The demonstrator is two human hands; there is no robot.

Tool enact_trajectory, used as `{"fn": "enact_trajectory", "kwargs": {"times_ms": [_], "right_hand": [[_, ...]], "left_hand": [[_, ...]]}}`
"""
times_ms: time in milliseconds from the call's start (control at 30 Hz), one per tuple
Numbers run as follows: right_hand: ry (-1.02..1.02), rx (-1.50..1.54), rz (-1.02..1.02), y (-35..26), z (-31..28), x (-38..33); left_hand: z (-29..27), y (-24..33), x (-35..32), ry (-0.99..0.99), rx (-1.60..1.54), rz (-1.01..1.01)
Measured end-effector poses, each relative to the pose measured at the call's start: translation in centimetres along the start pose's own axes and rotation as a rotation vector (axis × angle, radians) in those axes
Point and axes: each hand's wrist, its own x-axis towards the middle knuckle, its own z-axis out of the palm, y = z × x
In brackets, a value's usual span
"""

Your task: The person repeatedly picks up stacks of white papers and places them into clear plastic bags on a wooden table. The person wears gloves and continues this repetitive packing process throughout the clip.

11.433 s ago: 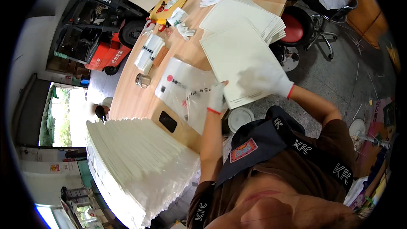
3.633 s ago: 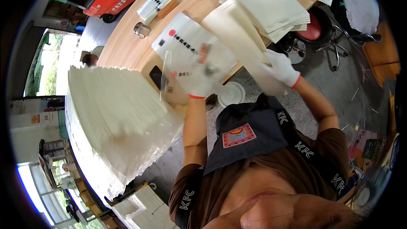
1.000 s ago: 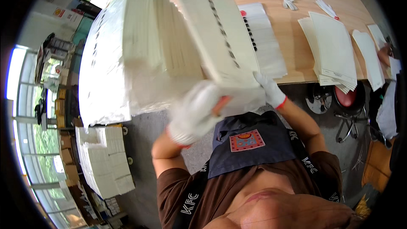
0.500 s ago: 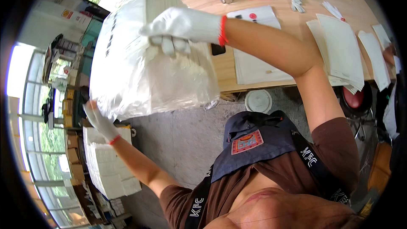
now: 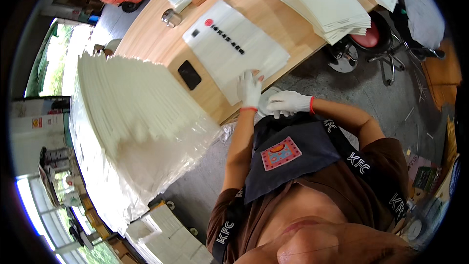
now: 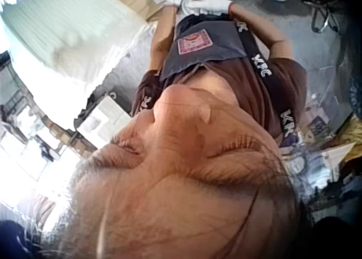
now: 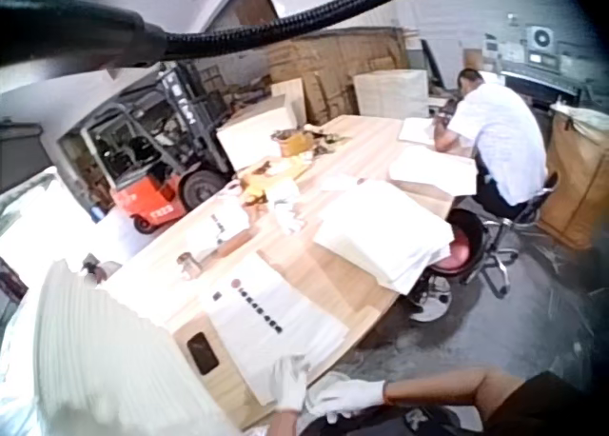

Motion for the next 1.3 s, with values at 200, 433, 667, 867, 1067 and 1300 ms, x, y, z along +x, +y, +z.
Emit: {"fn": "enact_trajectory", "kwargs": {"times_ms": [200,433,667,867,1067,1300], "right_hand": [[0.161,0.228,-0.003,3.3,-1.0,-0.6],[0.453,0.458,-0.068,1.7,-4.9,6.8],[0.830,-0.106,-0.175,6.6,-8.1,14.4],[0.442,-0.091,0.207,1.4,-10.6,4.0],[0.961,0.065,-0.560,1.0,-8.2,11.8],[0.667,-0.353,-0.579,4.5,-6.8,11.0]], "left_hand": [[2.1,-2.7,5.3,-0.421,-0.039,-0.269],[1.7,-4.7,6.9,-0.426,-0.546,-0.308],[-1.4,-5.5,11.6,0.031,-0.698,-0.348],[-5.2,-2.4,13.8,0.000,-1.011,-0.255],[-4.3,11.1,9.6,-0.196,-0.576,0.171],[-3.9,13.0,2.8,-0.485,-0.393,0.020]]}}
